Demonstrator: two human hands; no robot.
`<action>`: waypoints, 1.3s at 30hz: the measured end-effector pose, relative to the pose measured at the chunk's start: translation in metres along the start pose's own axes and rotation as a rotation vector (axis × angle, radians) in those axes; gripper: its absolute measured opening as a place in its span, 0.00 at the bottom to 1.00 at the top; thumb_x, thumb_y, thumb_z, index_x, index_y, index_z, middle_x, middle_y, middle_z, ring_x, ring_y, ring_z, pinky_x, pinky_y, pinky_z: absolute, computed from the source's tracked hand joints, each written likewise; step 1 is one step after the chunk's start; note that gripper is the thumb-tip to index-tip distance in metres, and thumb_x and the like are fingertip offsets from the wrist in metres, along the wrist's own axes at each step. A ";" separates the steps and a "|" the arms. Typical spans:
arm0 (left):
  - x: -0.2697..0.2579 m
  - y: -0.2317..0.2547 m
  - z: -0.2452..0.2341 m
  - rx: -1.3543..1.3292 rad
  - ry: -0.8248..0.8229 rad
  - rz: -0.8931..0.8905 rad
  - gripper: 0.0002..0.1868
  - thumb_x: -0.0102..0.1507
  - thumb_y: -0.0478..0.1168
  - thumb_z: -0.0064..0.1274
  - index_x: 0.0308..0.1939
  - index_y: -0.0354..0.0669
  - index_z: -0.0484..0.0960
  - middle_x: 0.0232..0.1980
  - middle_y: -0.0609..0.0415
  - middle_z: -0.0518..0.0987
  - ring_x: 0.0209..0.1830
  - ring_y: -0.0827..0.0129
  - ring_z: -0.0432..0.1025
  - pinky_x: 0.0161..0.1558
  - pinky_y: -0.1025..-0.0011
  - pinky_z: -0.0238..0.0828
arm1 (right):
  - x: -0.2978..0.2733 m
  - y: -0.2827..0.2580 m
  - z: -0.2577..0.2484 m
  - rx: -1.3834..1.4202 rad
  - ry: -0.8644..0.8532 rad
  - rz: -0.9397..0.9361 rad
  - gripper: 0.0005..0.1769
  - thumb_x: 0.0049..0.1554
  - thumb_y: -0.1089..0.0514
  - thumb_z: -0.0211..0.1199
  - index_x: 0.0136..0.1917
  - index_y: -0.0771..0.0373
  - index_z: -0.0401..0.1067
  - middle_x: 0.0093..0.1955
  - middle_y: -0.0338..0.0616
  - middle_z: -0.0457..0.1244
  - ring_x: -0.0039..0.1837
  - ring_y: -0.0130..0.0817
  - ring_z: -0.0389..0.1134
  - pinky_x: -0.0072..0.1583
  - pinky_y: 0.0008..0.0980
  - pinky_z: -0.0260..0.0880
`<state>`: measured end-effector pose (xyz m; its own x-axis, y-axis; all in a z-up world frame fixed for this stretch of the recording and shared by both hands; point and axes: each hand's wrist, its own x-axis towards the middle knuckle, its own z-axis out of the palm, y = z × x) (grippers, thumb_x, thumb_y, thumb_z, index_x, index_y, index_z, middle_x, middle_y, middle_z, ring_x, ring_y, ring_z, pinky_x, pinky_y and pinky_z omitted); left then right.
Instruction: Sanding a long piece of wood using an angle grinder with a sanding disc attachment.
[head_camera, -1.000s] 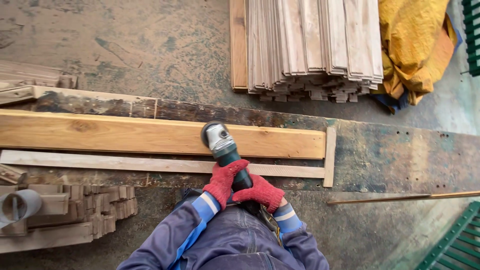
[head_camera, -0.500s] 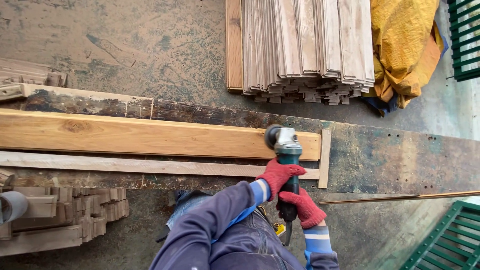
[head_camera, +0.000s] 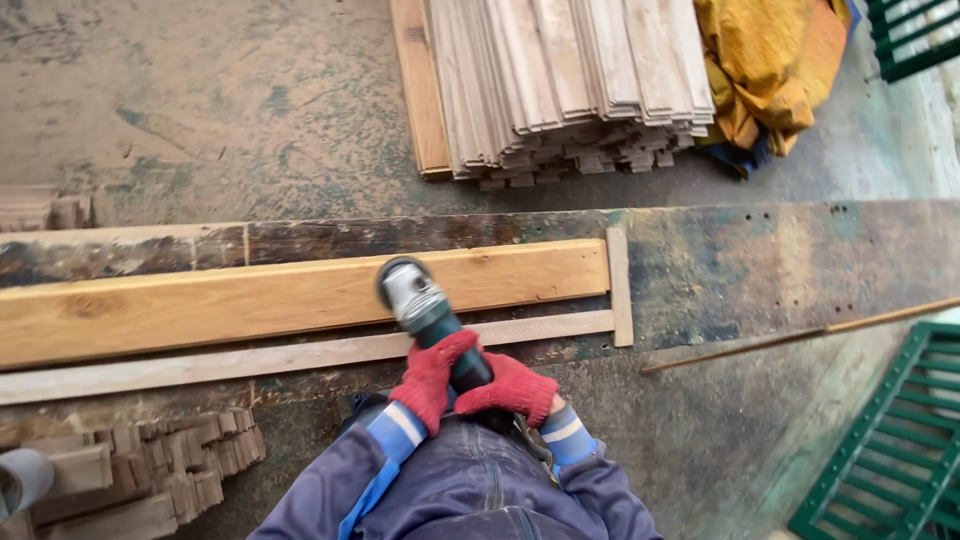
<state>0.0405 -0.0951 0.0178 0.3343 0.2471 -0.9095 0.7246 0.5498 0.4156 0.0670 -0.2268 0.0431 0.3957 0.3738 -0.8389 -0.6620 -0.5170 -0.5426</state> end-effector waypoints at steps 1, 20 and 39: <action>-0.011 0.006 0.006 0.015 -0.007 -0.001 0.41 0.40 0.51 0.82 0.55 0.49 0.84 0.47 0.48 0.87 0.54 0.54 0.79 0.59 0.55 0.75 | -0.002 0.002 -0.003 0.014 0.009 0.000 0.36 0.29 0.57 0.89 0.52 0.60 0.80 0.39 0.46 0.69 0.43 0.37 0.72 0.47 0.34 0.77; -0.019 -0.026 0.239 0.307 -0.531 0.145 0.44 0.34 0.48 0.78 0.52 0.40 0.81 0.48 0.44 0.83 0.56 0.51 0.77 0.59 0.57 0.72 | -0.074 0.076 -0.149 0.585 0.508 -0.057 0.21 0.43 0.63 0.77 0.51 0.64 0.79 0.42 0.54 0.71 0.44 0.44 0.72 0.51 0.44 0.74; 0.017 -0.003 0.061 -0.175 -0.309 0.181 0.38 0.36 0.39 0.80 0.49 0.42 0.82 0.38 0.49 0.81 0.43 0.60 0.79 0.47 0.61 0.78 | -0.020 0.018 -0.024 0.202 0.214 -0.117 0.21 0.35 0.62 0.82 0.43 0.68 0.81 0.34 0.51 0.68 0.38 0.42 0.71 0.43 0.41 0.74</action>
<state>0.0809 -0.1407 0.0010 0.6320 0.1151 -0.7664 0.5330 0.6534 0.5376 0.0625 -0.2623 0.0495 0.5872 0.2403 -0.7730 -0.7087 -0.3089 -0.6343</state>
